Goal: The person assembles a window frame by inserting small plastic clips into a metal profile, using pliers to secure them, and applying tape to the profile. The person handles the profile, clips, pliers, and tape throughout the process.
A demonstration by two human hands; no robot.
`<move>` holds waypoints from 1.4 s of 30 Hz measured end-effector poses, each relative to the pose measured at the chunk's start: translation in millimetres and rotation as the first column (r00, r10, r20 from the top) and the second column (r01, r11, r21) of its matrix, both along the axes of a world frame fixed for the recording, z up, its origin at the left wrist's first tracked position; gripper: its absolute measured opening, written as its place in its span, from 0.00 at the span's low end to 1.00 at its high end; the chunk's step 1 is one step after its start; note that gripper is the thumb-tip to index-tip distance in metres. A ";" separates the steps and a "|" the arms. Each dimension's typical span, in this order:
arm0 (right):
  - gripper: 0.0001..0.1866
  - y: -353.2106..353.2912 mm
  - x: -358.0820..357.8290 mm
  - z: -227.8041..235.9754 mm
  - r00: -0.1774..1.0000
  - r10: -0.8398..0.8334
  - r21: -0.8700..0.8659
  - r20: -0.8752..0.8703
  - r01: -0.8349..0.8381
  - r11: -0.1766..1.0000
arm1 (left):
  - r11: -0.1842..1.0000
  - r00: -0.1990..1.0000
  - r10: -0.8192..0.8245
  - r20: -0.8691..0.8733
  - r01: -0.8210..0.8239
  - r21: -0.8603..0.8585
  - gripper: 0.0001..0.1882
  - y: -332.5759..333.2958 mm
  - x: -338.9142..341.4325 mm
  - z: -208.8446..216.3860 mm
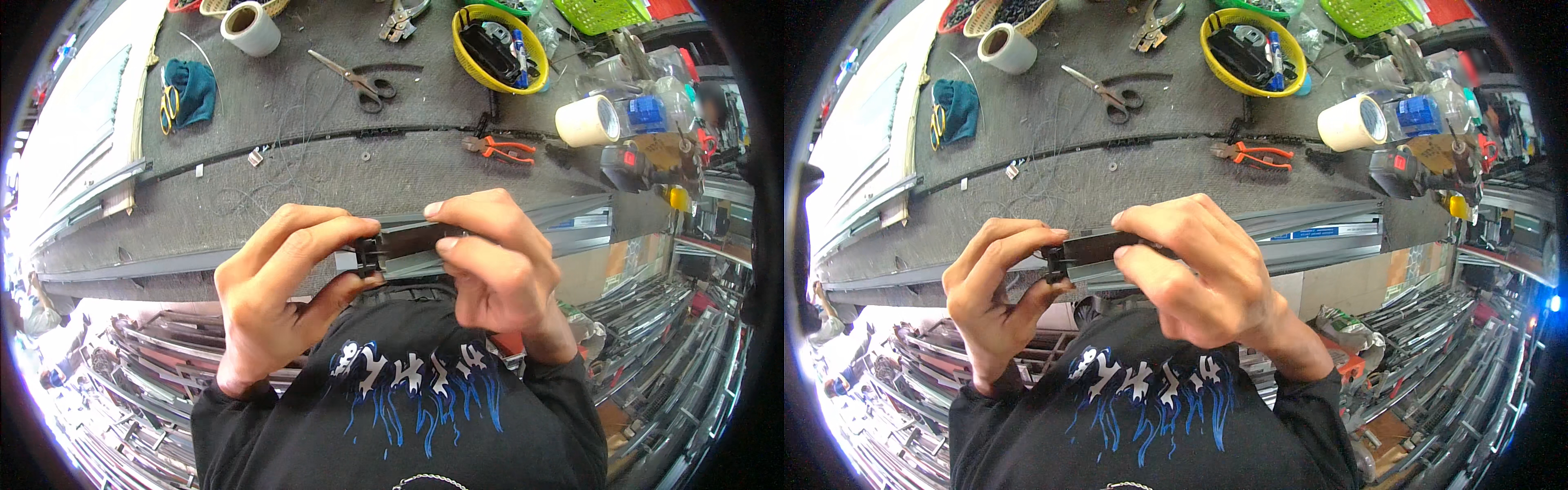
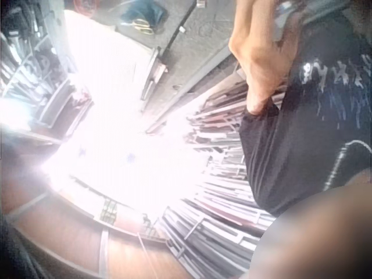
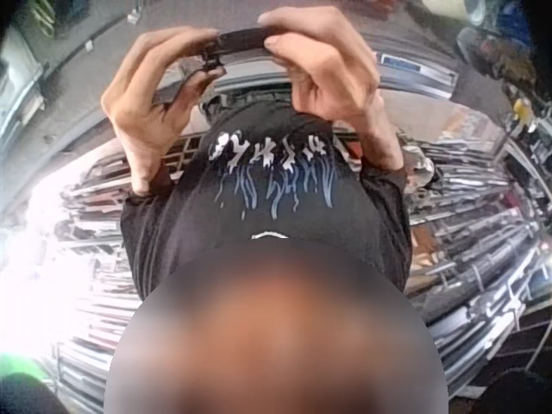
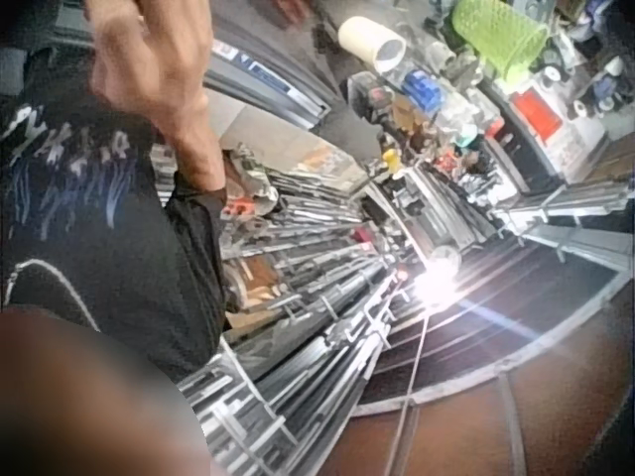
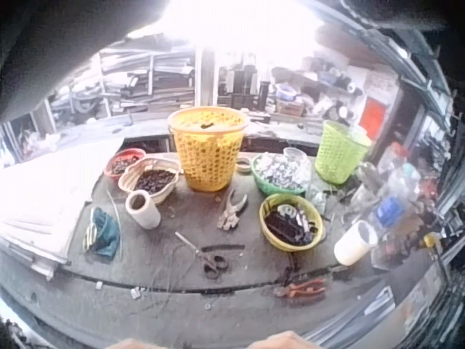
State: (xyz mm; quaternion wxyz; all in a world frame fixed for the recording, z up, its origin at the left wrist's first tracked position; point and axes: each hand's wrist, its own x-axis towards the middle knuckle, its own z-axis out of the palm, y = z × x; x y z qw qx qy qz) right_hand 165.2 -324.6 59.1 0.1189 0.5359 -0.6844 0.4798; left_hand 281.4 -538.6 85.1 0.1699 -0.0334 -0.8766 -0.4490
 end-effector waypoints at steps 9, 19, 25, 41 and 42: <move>0.22 -13.1 7.9 66.9 0.978 -0.185 0.376 0.091 0.138 0.916 | 0.998 0.988 0.049 -0.149 -0.056 -0.040 0.21 27.7 -7.3 20.4; 0.25 18.6 19.0 117.7 0.946 -0.308 0.261 0.104 0.273 0.926 | 0.864 0.830 -0.144 -0.539 0.370 0.340 0.22 64.7 -57.9 21.8; 0.37 48.7 45.1 157.9 0.758 -0.559 0.178 0.337 0.531 0.828 | 0.675 0.668 -0.147 -0.730 0.607 0.420 0.29 127.8 -91.9 33.6; 0.15 142.0 125.3 198.1 0.652 -0.671 -0.088 -0.354 0.691 0.718 | 0.315 0.484 -0.240 -0.841 0.859 0.404 0.25 244.1 -69.3 94.1; 0.15 146.4 134.4 198.7 0.637 -0.690 -0.078 -0.343 0.713 0.697 | 0.305 0.484 -0.236 -0.843 0.860 0.409 0.25 250.4 -63.8 94.6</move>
